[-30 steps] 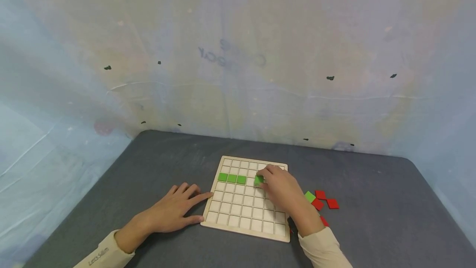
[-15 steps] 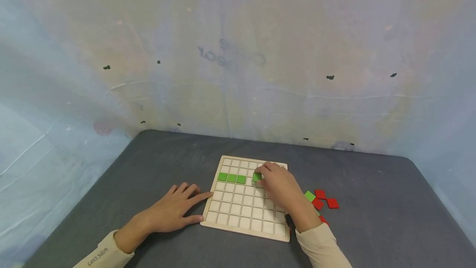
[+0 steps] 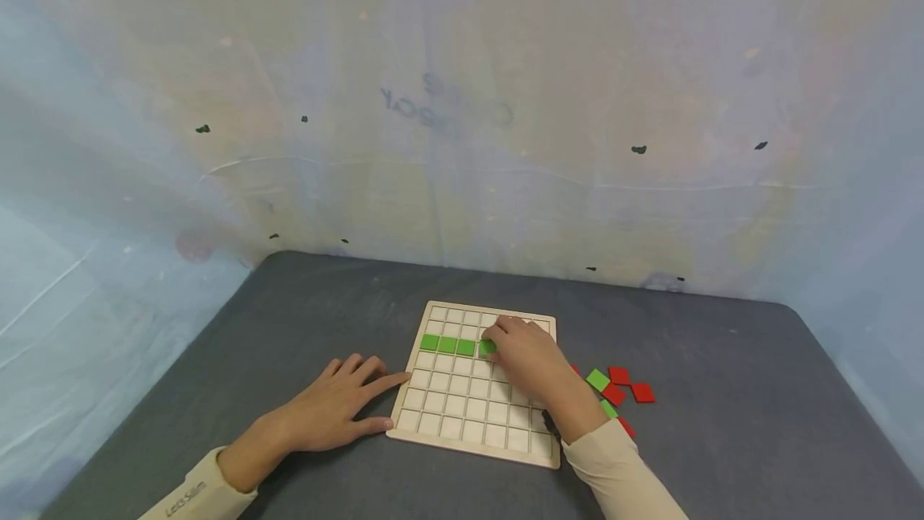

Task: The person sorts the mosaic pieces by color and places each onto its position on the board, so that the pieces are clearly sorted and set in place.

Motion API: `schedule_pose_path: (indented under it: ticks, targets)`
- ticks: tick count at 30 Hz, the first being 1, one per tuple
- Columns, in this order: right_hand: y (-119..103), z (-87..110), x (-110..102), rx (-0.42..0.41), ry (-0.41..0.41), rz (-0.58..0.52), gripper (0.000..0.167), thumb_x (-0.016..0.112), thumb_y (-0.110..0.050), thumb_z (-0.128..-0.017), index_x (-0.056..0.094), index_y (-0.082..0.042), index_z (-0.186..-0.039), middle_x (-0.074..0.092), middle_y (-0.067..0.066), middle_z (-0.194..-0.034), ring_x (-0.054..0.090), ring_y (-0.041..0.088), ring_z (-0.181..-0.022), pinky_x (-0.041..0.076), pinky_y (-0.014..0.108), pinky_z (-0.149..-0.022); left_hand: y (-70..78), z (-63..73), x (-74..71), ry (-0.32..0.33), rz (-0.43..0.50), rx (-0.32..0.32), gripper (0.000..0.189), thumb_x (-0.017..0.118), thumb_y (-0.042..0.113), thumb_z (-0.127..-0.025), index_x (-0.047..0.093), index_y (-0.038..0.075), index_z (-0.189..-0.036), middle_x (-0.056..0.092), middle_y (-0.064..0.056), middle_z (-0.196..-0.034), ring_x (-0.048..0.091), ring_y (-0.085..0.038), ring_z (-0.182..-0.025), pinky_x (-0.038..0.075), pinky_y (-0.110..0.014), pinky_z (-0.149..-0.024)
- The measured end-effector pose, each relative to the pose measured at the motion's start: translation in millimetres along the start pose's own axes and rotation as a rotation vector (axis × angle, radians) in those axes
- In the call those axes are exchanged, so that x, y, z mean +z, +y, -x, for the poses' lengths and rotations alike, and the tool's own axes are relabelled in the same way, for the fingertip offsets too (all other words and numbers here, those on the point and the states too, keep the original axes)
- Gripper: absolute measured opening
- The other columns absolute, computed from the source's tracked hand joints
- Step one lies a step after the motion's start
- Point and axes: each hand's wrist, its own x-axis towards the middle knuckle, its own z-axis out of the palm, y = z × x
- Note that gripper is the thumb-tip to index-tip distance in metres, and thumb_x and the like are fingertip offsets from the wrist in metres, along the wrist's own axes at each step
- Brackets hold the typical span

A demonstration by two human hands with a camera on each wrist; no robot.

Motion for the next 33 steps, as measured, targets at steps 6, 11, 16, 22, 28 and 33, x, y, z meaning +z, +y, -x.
schedule_pose_path:
  ticks: [6, 11, 16, 22, 28, 33]
  targets:
    - [0.3, -1.5, 0.0, 0.029, -0.052, -0.032, 0.028, 0.075, -0.025, -0.09, 0.071, -0.015, -0.116, 0.066, 0.001, -0.109, 0.066, 0.018, -0.099, 0.054, 0.036, -0.086, -0.7, -0.2, 1.2, -0.018, 0.001, -0.008, 0.063, 0.048, 0.064, -0.096, 0.035, 0.041, -0.153, 0.048, 0.006, -0.124, 0.033, -0.012, -0.097, 0.027, -0.041, -0.083]
    - [3.2, -1.7, 2.4, 0.016, -0.06, -0.04, 0.028, 0.074, -0.027, -0.091, 0.07, -0.015, -0.115, 0.065, 0.0, -0.106, 0.064, 0.016, -0.094, 0.054, 0.034, -0.081, -2.1, -0.4, 2.0, -0.023, -0.005, -0.014, 0.063, 0.048, 0.065, -0.096, 0.034, 0.042, -0.153, 0.047, 0.007, -0.125, 0.033, -0.012, -0.098, 0.028, -0.041, -0.083]
    - [4.7, -2.3, 4.9, 0.002, -0.056, -0.055, 0.027, 0.073, -0.028, -0.091, 0.07, -0.015, -0.115, 0.065, 0.0, -0.105, 0.064, 0.015, -0.093, 0.054, 0.033, -0.08, -1.8, -0.3, 1.9, 0.004, -0.002, 0.009, 0.064, 0.046, 0.066, -0.096, 0.036, 0.04, -0.153, 0.048, 0.006, -0.124, 0.033, -0.012, -0.097, 0.028, -0.04, -0.081]
    - [3.8, -2.6, 5.1, 0.015, -0.065, -0.078, 0.027, 0.073, -0.027, -0.091, 0.07, -0.015, -0.115, 0.065, -0.001, -0.105, 0.063, 0.014, -0.094, 0.054, 0.033, -0.081, -1.0, 0.1, 1.1, 0.021, -0.003, 0.02, 0.063, 0.048, 0.064, -0.096, 0.037, 0.039, -0.153, 0.049, 0.005, -0.123, 0.033, -0.012, -0.096, 0.028, -0.04, -0.08]
    - [2.7, -3.6, 5.6, 0.025, -0.07, -0.08, 0.028, 0.073, -0.029, -0.091, 0.07, -0.016, -0.115, 0.065, -0.001, -0.105, 0.063, 0.014, -0.095, 0.054, 0.034, -0.082, 1.4, 0.1, -2.3, -0.007, 0.003, 0.002, 0.062, 0.047, 0.064, -0.097, 0.037, 0.039, -0.153, 0.049, 0.006, -0.124, 0.033, -0.012, -0.097, 0.029, -0.04, -0.082]
    - [2.2, -4.6, 6.2, 0.045, -0.078, -0.085, 0.029, 0.074, -0.03, -0.09, 0.07, -0.017, -0.116, 0.064, -0.002, -0.106, 0.063, 0.013, -0.095, 0.054, 0.033, -0.082, 1.0, 0.3, -1.5, -0.003, -0.003, 0.005, 0.062, 0.047, 0.063, -0.097, 0.037, 0.039, -0.153, 0.048, 0.006, -0.123, 0.033, -0.011, -0.097, 0.028, -0.04, -0.082]
